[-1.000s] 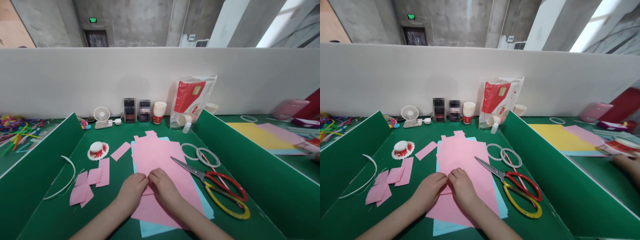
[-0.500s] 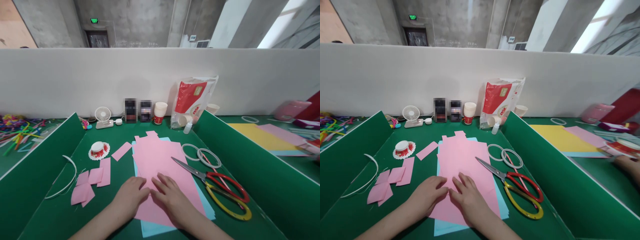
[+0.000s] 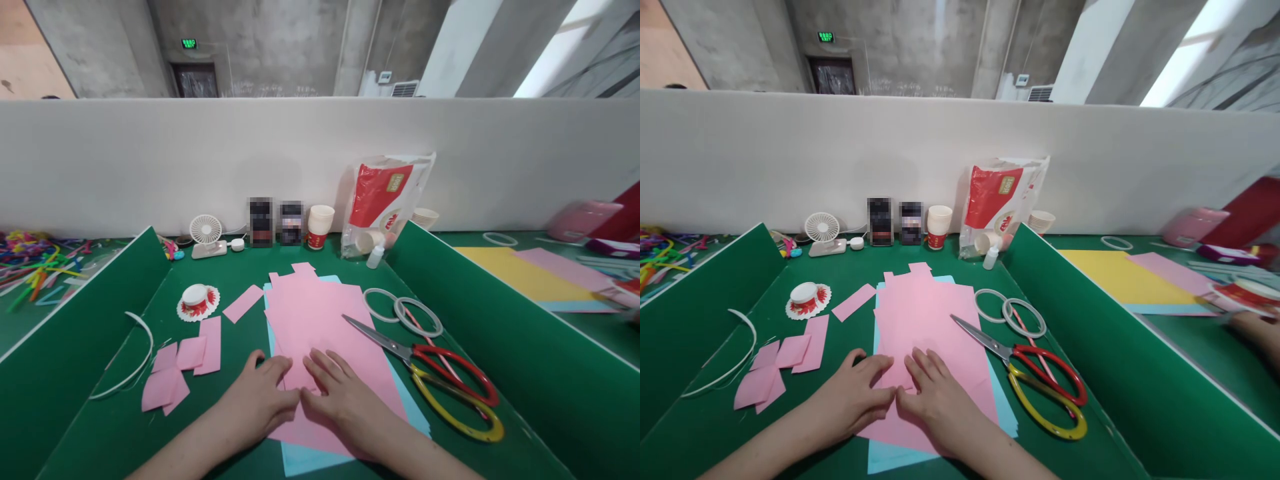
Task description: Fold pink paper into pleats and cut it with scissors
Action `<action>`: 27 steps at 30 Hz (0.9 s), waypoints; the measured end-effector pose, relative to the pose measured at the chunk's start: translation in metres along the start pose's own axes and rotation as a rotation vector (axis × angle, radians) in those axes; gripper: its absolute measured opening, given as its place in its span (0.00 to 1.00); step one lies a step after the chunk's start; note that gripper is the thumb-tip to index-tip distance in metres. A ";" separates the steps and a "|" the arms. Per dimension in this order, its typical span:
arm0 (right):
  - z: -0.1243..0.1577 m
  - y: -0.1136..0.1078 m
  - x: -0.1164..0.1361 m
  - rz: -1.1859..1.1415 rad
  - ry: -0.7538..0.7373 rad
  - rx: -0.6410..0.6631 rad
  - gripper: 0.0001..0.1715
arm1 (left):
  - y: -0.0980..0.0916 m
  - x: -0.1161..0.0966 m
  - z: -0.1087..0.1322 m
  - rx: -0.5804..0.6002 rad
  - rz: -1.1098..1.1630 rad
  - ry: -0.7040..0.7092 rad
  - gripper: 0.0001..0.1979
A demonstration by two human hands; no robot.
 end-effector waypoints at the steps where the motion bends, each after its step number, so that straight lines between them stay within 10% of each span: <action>1: 0.000 -0.002 0.001 0.008 -0.015 -0.012 0.17 | 0.001 -0.001 -0.001 -0.002 -0.018 0.008 0.07; 13: -0.007 -0.011 0.010 0.196 -0.076 -0.157 0.11 | 0.002 -0.003 -0.002 0.031 -0.072 0.069 0.12; 27: -0.006 -0.009 0.007 0.128 -0.077 -0.043 0.18 | -0.006 0.003 0.011 0.102 0.110 0.027 0.25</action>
Point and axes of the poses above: each hand's wrist, its own z-axis away from the middle knuckle, its own y-axis out of the palm, x = y × z, the point moved 5 cm from there along -z, towards the middle knuckle, and after that the axes turned 1 degree about z, right-handed, at the moved point
